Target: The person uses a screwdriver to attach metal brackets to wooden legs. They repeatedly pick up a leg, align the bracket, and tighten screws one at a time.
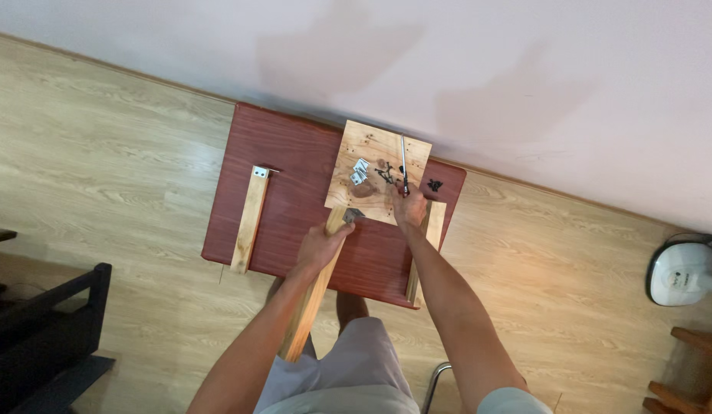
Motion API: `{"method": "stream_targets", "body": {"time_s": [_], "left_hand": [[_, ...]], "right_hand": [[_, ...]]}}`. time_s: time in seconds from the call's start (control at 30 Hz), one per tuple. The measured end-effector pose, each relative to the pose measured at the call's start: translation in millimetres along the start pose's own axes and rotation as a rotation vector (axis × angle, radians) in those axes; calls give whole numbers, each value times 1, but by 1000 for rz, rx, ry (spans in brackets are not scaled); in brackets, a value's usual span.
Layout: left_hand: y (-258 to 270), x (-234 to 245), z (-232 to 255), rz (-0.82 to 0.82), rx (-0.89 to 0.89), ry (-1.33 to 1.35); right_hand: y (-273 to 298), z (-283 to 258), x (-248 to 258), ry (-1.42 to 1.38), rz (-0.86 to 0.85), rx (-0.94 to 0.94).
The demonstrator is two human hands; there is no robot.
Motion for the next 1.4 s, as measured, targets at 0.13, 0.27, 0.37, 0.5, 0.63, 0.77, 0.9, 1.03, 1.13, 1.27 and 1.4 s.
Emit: {"method": "stream_targets", "body": {"time_s": [0.13,0.27,0.37,0.5,0.63,0.77,0.9,1.03,1.13,1.27,1.4], "left_hand": [[-17,2,-6,22,13,93],[-37,0,-17,23,17,167],[-48,-3,-18,61,46,79],[-47,-3,-18,40,46,117],[-43,0,-21,60,26,161],[-43,3,-28,79,53,143],[-37,5,-36,59,43,197],[-34,8,-43,11,94,189],[-32,9,-49,11,30,294],[-36,6,-54,17,-5,315],[-41,1,-48,-34,-32,479]], "right_hand": [[22,-22,-3,-371,-46,110],[58,-51,2,-595,-270,250],[69,-70,2,-573,-294,340],[69,-77,-2,-533,-263,289],[58,-70,-9,-467,-139,263],[39,-61,-25,-207,-42,225],[22,-55,-43,-68,-40,112],[11,-53,-56,1,-77,57],[10,-57,-59,3,-68,62],[28,-67,-46,-141,-32,117],[67,-73,-18,-438,-223,14]]}}
Point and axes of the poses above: each hand's wrist, its own y-axis away from the middle knuckle, its own x-axis out of the back of the hand, z = x × y, the point moved 2 cm from there along -y, towards the middle knuckle, and after that the axes turned 13 degrees about x, right-handed, at the moved point
